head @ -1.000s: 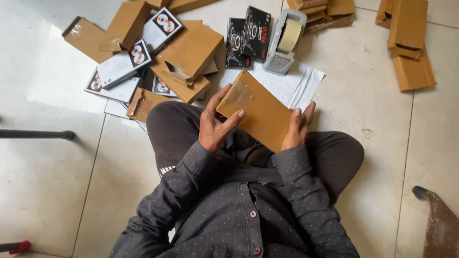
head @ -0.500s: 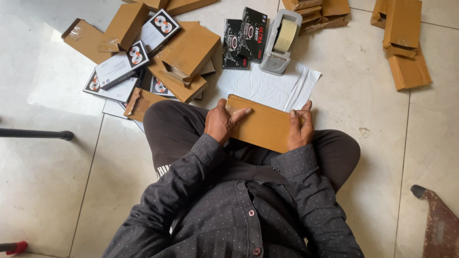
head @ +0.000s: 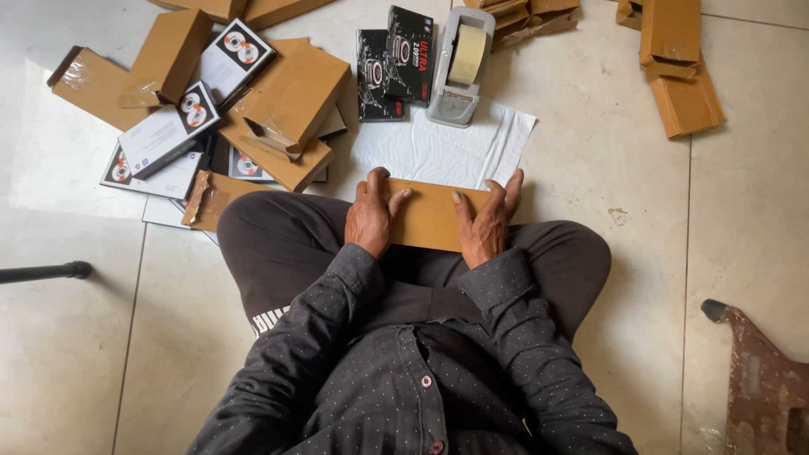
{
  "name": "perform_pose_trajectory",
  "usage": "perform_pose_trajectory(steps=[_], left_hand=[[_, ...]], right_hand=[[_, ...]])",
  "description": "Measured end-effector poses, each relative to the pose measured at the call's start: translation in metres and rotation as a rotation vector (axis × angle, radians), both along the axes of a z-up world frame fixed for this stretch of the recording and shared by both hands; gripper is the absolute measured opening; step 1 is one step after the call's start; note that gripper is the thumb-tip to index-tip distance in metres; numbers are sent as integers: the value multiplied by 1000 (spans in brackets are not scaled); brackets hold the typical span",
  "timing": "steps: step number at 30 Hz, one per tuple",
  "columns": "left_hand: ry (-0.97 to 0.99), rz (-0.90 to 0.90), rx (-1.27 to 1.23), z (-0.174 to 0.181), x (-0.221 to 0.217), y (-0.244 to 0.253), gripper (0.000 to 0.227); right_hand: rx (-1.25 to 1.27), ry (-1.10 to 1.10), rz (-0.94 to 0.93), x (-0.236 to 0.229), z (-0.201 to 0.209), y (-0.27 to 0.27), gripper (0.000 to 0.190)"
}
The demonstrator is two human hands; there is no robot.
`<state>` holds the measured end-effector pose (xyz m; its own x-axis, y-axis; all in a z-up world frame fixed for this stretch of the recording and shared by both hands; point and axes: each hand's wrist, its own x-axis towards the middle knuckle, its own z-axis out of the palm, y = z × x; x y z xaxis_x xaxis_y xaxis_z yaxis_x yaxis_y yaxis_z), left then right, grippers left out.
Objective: The person sits on the floor and packs smart watches into small cardboard boxes. They open a watch box, remove the watch and strap, place them into a shipping box, and seal it with tape. The process is repeated for multiple units.
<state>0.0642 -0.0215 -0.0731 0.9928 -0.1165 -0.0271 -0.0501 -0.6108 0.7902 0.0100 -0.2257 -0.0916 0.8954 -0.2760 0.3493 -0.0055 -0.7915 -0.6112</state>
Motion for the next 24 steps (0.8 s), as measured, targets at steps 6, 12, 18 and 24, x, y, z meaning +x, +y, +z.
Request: perform_pose_trajectory(steps=[6, 12, 18, 24], left_hand=[[-28, -13, 31, -9, 7, -3, 45], [-9, -59, 45, -9, 17, -2, 49], [-19, -51, 44, -6, 15, -2, 53], [39, -62, -15, 4, 15, 1, 37]], right_hand=[[55, 69, -107, 10, -3, -1, 29], [36, 127, -86, 9, 11, 2, 45], [67, 154, -102, 12, 8, 0, 40], [55, 111, -114, 12, -9, -5, 36]])
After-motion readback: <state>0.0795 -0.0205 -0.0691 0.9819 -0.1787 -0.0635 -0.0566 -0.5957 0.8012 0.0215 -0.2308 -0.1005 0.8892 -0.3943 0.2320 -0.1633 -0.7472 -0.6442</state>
